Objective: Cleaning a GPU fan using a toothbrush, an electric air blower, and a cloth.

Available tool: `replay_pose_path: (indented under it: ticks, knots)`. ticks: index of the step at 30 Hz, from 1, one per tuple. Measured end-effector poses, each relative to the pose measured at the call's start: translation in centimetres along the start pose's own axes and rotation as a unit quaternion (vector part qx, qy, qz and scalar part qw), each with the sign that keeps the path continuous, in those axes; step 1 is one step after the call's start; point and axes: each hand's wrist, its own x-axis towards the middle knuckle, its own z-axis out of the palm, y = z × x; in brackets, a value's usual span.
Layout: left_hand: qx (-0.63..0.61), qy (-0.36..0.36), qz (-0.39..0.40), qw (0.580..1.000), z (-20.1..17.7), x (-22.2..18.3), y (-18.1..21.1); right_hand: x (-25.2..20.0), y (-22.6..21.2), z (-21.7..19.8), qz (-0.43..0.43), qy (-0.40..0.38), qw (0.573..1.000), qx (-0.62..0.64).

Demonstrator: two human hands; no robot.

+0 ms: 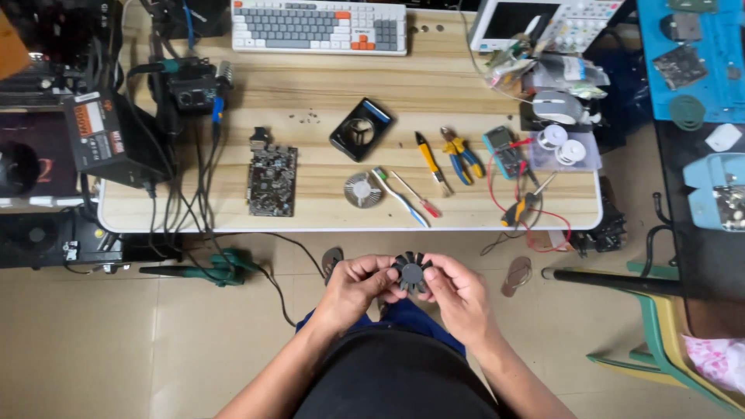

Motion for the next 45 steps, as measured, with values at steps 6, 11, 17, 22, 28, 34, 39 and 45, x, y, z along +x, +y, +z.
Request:
replay_pose_path:
  ticks: [6, 11, 17, 22, 28, 34, 39, 45]
  knots:
    - [0.034, -0.031, 0.014, 0.999, -3.9, 2.8, 2.9, 2.3, -2.5, 3.2, -0.055, 0.023, 0.991, -0.116]
    - [0.015, -0.014, -0.013, 1.000, -5.8, 5.3, 2.4, 4.8, -2.3, 4.5, 0.005, 0.032, 0.995, -0.099]
    - [0.168, 0.151, 0.085, 0.970, -6.5, 7.0, 3.1, 8.8, 0.4, 4.8, 0.039, 0.076, 0.994, 0.068]
    - [0.135, 0.258, 0.128, 0.948, -4.4, 5.5, 5.1, 13.2, 1.6, 4.8, 0.121, 0.082, 0.964, 0.224]
    - [-0.022, 0.177, -0.043, 0.983, -2.6, 8.7, 2.8, 15.0, 3.8, 4.4, 0.154, -0.084, 0.958, 0.229]
    - [-0.156, 0.222, -0.006, 0.963, -1.6, 10.4, 0.1, 16.7, 3.1, -0.8, 0.054, -0.244, 0.966, 0.065]
    - [-0.205, 0.285, 0.016, 0.936, -1.9, 10.3, -2.8, 19.3, 10.2, -4.2, 0.026, -0.175, 0.960, -0.215]
    - [-0.198, 0.331, 0.078, 0.919, -0.9, 8.9, -5.4, 23.5, 13.9, -0.9, -0.126, -0.209, 0.863, -0.442]
